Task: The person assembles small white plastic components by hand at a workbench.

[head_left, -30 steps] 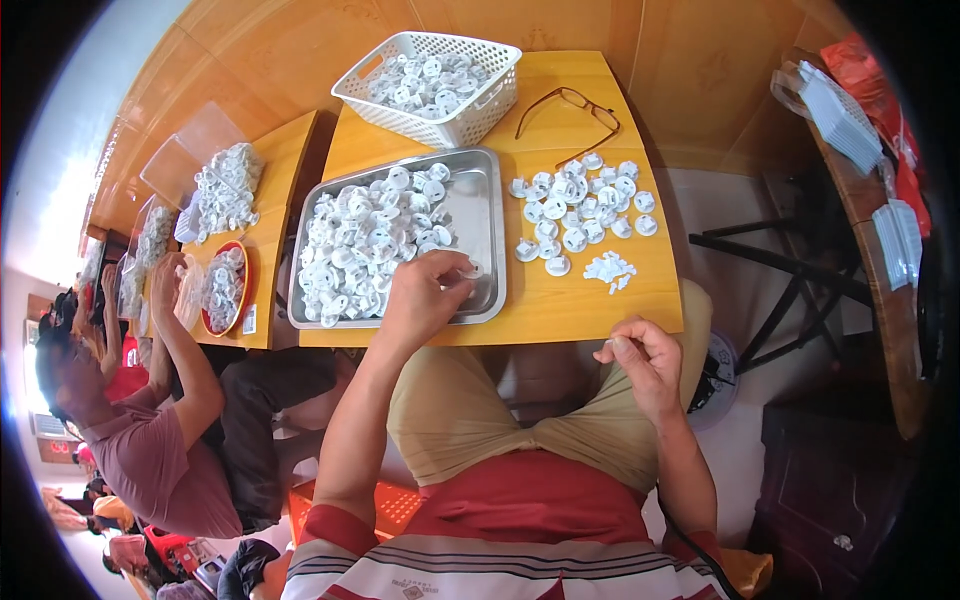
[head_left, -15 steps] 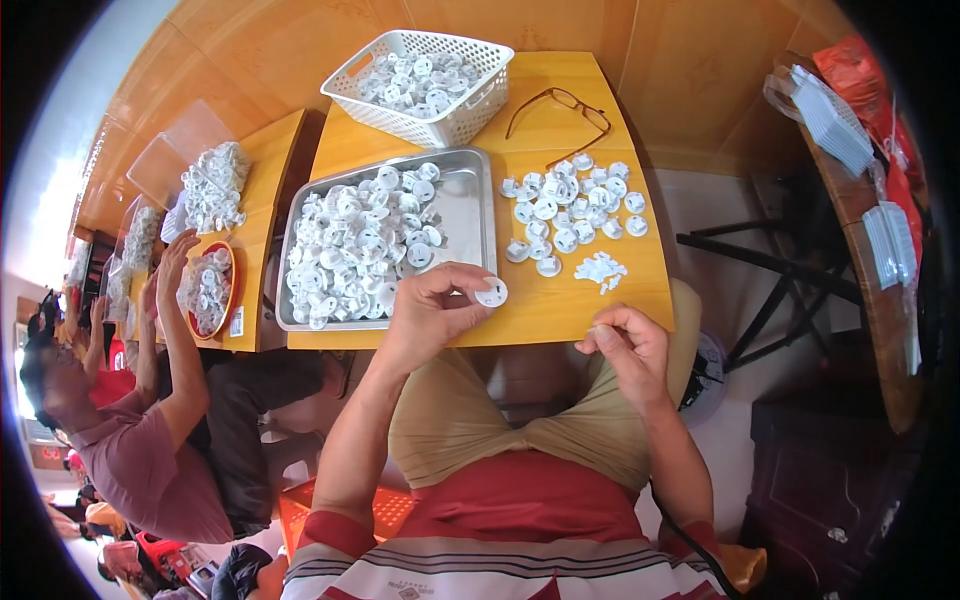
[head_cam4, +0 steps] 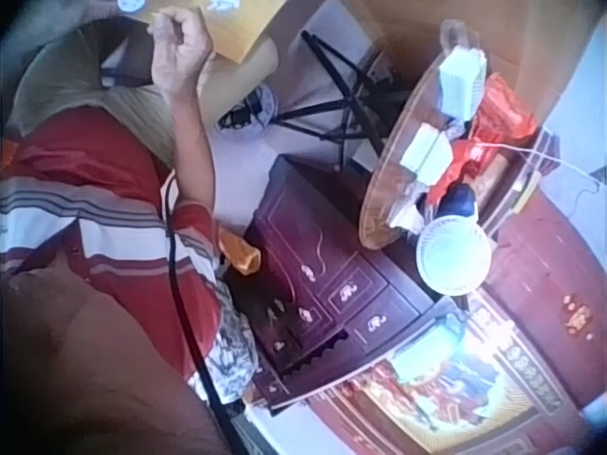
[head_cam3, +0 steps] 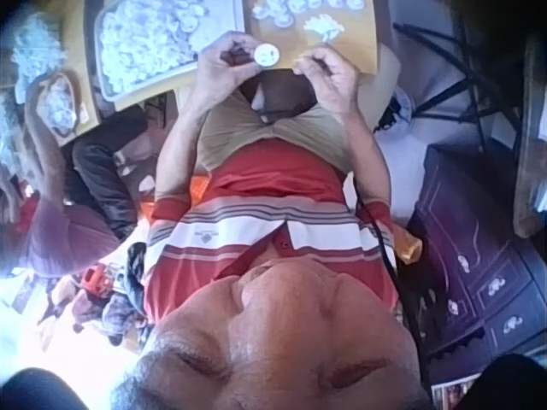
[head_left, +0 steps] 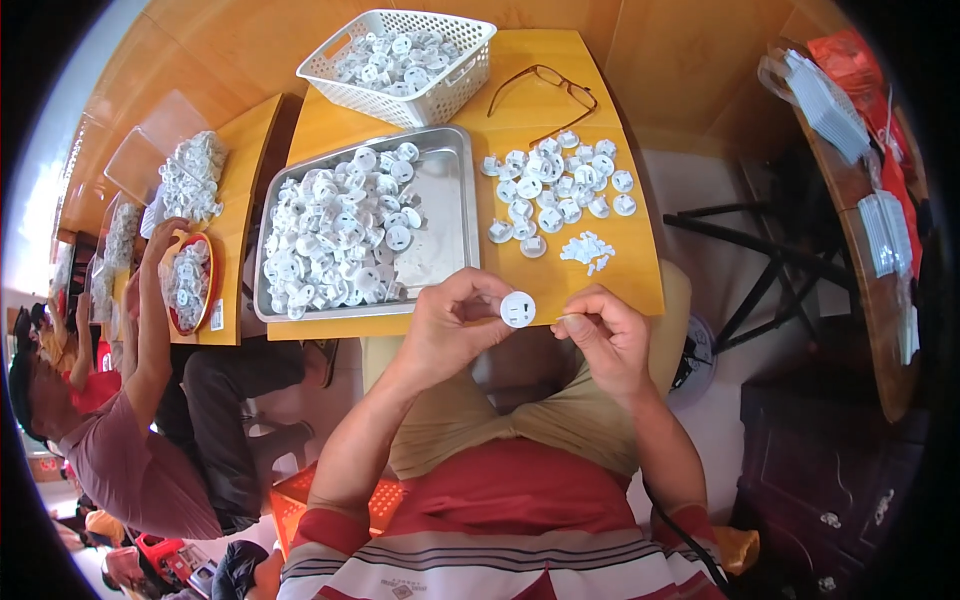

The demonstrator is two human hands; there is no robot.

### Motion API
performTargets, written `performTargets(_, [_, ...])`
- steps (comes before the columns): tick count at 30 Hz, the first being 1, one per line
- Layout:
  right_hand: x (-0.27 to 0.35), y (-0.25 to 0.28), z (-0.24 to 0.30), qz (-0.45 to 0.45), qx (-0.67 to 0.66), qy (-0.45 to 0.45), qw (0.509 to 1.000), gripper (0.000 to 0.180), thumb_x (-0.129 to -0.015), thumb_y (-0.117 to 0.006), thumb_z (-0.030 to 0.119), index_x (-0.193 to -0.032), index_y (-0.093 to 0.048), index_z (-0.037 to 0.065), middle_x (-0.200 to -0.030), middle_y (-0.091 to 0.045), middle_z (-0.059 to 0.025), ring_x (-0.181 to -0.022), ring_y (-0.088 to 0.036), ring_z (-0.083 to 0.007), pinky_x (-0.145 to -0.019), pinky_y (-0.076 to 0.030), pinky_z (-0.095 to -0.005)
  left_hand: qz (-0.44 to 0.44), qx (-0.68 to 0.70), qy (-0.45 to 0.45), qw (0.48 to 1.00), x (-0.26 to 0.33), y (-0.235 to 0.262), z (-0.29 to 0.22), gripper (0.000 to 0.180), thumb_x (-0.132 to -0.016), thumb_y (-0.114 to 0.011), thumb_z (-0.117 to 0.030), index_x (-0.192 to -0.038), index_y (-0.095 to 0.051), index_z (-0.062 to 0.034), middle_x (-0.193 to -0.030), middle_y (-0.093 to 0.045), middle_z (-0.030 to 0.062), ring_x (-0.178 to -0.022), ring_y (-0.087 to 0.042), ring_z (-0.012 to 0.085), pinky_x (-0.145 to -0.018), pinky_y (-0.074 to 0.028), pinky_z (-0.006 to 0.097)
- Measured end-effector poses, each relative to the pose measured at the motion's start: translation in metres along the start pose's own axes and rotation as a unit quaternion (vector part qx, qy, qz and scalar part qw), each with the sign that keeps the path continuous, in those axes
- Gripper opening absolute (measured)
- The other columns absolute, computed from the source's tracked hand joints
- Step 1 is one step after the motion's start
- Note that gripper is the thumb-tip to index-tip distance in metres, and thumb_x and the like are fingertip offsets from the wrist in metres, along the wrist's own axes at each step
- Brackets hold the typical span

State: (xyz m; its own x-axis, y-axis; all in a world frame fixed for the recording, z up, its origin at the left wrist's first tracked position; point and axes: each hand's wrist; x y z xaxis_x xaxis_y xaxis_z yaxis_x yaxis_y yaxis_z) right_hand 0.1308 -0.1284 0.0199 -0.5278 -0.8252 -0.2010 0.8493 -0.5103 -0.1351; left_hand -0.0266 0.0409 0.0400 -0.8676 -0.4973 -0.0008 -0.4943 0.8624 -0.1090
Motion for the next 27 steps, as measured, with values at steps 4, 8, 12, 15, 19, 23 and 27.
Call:
performTargets(4, [0.002, -0.002, -0.002, 0.000, 0.012, 0.011, 1.000, 0.011, -0.100, -0.069, 0.007, -0.101, -0.066, -0.003, -0.095, -0.066, -0.0063, -0.082, -0.066, -0.0107, -0.073, -0.055, -0.0245, 0.010, -0.008, 0.009, 1.000, 0.002, -0.006, 0.005, 0.029, -0.088, -0.073, 0.011, -0.114, -0.065, 0.0015, -0.109, -0.071, 0.0062, -0.103, -0.068, 0.0125, -0.096, -0.058, 0.031])
performTargets(8, [0.002, -0.002, -0.001, 0.001, 0.040, 0.018, 0.999, 0.011, -0.099, -0.070, 0.007, -0.100, -0.067, -0.003, -0.095, -0.066, -0.0064, -0.081, -0.065, -0.0105, -0.072, -0.053, -0.0242, 0.020, 0.004, 0.014, 1.000, 0.003, -0.014, 0.003, 0.027, -0.090, -0.073, 0.010, -0.115, -0.066, 0.0019, -0.109, -0.071, 0.0060, -0.102, -0.069, 0.0122, -0.093, -0.060, 0.030])
performTargets(12, [0.002, -0.004, 0.005, -0.001, 0.090, 0.032, 0.995, 0.009, -0.096, -0.072, 0.005, -0.098, -0.068, -0.003, -0.095, -0.067, -0.0070, -0.079, -0.064, -0.0118, -0.071, -0.052, -0.0254, 0.017, 0.013, 0.021, 1.000, 0.005, -0.016, 0.008, 0.026, -0.091, -0.074, 0.008, -0.116, -0.069, 0.0026, -0.109, -0.072, 0.0067, -0.100, -0.070, 0.0120, -0.090, -0.061, 0.029])
performTargets(15, [0.000, -0.004, 0.009, 0.004, 0.146, 0.054, 0.988, 0.009, -0.094, -0.074, 0.004, -0.097, -0.068, -0.001, -0.093, -0.068, -0.0080, -0.078, -0.064, -0.0149, -0.069, -0.052, -0.0275, 0.027, 0.021, 0.030, 0.999, 0.007, -0.015, 0.010, 0.027, -0.090, -0.075, 0.007, -0.117, -0.071, 0.0028, -0.109, -0.072, 0.0064, -0.100, -0.070, 0.0118, -0.089, -0.060, 0.028])
performTargets(19, [-0.002, -0.004, 0.010, 0.009, 0.197, 0.100, 0.975, 0.010, -0.091, -0.075, 0.004, -0.095, -0.067, 0.000, -0.090, -0.068, -0.0095, -0.076, -0.065, -0.0206, -0.068, -0.052, -0.0304, 0.034, 0.016, 0.030, 0.999, 0.008, -0.017, 0.005, 0.030, -0.090, -0.076, 0.007, -0.119, -0.072, 0.0012, -0.109, -0.072, 0.0056, -0.099, -0.069, 0.0110, -0.088, -0.059, 0.028])
performTargets(23, [-0.001, -0.005, 0.008, 0.015, 0.209, 0.111, 0.972, 0.011, -0.094, -0.075, 0.006, -0.094, -0.066, -0.001, -0.090, -0.067, -0.0094, -0.078, -0.063, -0.0174, -0.069, -0.050, -0.0285, 0.048, -0.004, 0.021, 0.999, 0.008, -0.016, 0.006, 0.033, -0.089, -0.076, 0.007, -0.121, -0.073, -0.0009, -0.112, -0.071, 0.0060, -0.099, -0.068, 0.0110, -0.087, -0.058, 0.027])
performTargets(27, [-0.002, -0.007, 0.013, 0.019, 0.240, 0.122, 0.963, 0.011, -0.091, -0.076, 0.004, -0.093, -0.066, 0.001, -0.089, -0.067, -0.0100, -0.075, -0.066, -0.0221, -0.066, -0.051, -0.0316, 0.054, -0.012, 0.018, 0.998, 0.010, -0.017, 0.006, 0.034, -0.089, -0.075, 0.007, -0.123, -0.072, -0.0006, -0.112, -0.071, 0.0067, -0.099, -0.068, 0.0118, -0.087, -0.058, 0.027])
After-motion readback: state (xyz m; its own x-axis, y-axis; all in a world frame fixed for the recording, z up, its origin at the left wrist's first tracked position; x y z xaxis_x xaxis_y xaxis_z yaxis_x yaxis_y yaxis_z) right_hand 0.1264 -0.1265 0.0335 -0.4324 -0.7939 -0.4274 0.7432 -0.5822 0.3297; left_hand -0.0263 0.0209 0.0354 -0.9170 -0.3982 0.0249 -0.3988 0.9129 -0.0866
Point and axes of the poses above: each hand's wrist, its own x-axis away from the middle knuckle, its own y-axis out of the back of the hand, z = x × y
